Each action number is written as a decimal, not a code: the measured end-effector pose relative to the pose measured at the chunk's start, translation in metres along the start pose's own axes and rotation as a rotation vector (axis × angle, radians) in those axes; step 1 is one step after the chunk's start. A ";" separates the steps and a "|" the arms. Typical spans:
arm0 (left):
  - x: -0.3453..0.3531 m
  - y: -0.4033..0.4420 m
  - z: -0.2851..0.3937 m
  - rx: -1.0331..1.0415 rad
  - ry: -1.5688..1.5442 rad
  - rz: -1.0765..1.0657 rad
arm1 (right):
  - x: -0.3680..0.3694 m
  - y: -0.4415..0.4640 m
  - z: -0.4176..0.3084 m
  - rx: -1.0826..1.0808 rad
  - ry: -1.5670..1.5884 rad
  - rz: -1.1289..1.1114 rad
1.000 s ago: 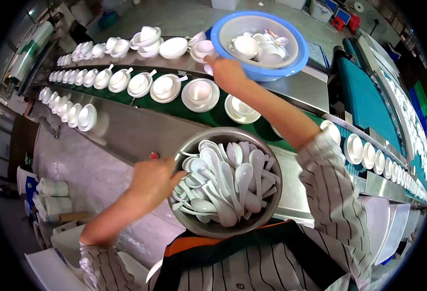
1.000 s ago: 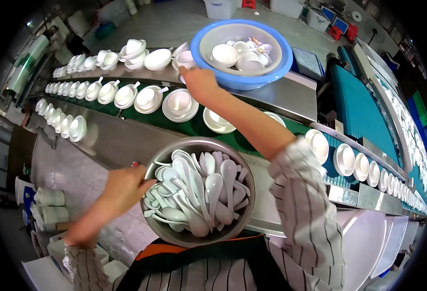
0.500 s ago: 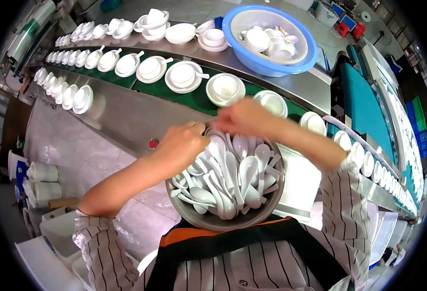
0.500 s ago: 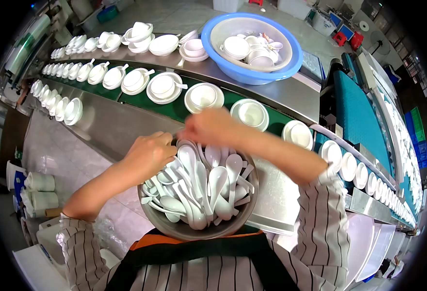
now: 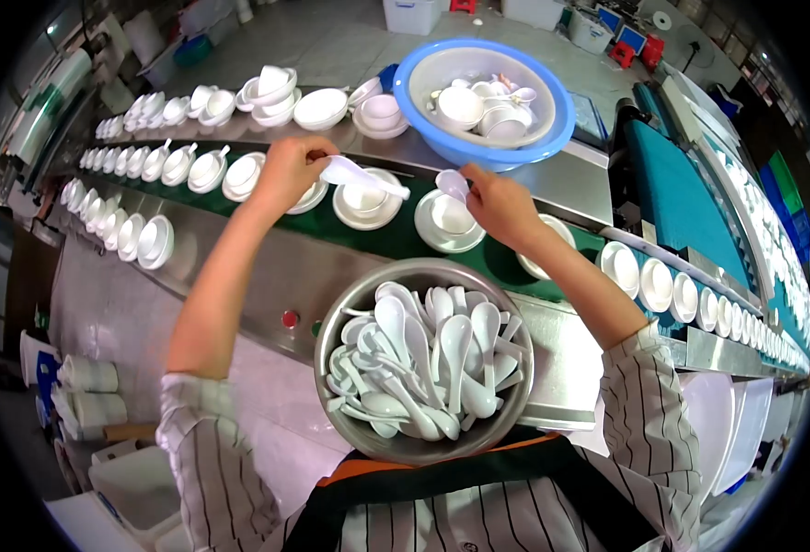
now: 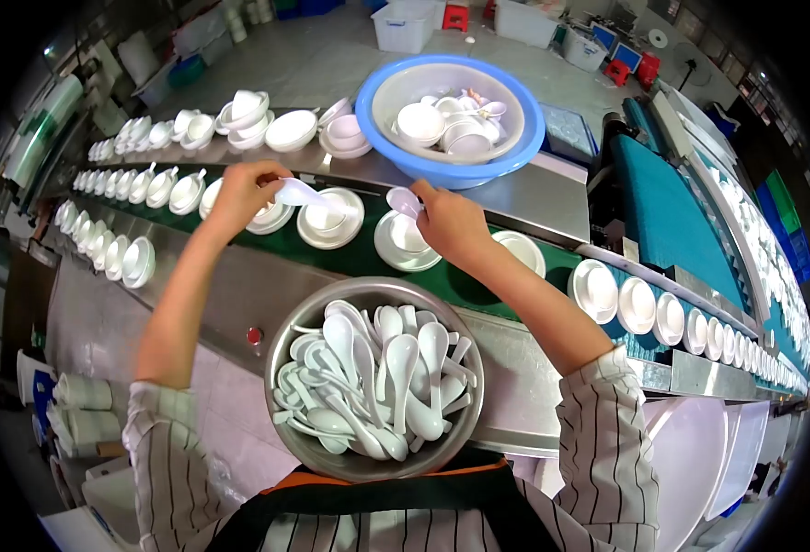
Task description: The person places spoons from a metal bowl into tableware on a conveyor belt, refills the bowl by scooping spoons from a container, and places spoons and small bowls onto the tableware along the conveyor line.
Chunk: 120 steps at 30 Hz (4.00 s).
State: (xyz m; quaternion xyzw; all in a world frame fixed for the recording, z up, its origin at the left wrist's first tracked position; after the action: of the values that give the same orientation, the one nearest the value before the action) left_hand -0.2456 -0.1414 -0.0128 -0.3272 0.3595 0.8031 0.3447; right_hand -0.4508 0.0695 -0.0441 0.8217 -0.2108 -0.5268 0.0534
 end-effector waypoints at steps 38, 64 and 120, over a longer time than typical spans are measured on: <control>0.033 0.005 0.073 0.145 -0.018 -0.212 | -0.083 -0.058 0.085 0.102 -0.216 0.054; 0.092 -0.090 0.185 0.864 0.245 -0.575 | -0.094 -0.160 -0.040 -0.387 0.113 -0.301; 0.127 -0.034 0.091 -0.272 -0.736 -0.073 | 0.010 -0.063 0.088 0.096 0.363 0.184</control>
State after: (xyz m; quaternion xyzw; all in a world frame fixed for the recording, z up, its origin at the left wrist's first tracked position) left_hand -0.3141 -0.0109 -0.0750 -0.0728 0.0903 0.8942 0.4324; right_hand -0.5073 0.1347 -0.1106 0.8820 -0.2967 -0.3523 0.0994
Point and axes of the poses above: each hand's wrist, its own y-axis towards the middle knuckle, its own x-axis out of the palm, z = x × y, the point moved 3 cm from there along y, towards the middle knuckle, and after that the axes turned 7 degrees about y, right-handed, at the moved point
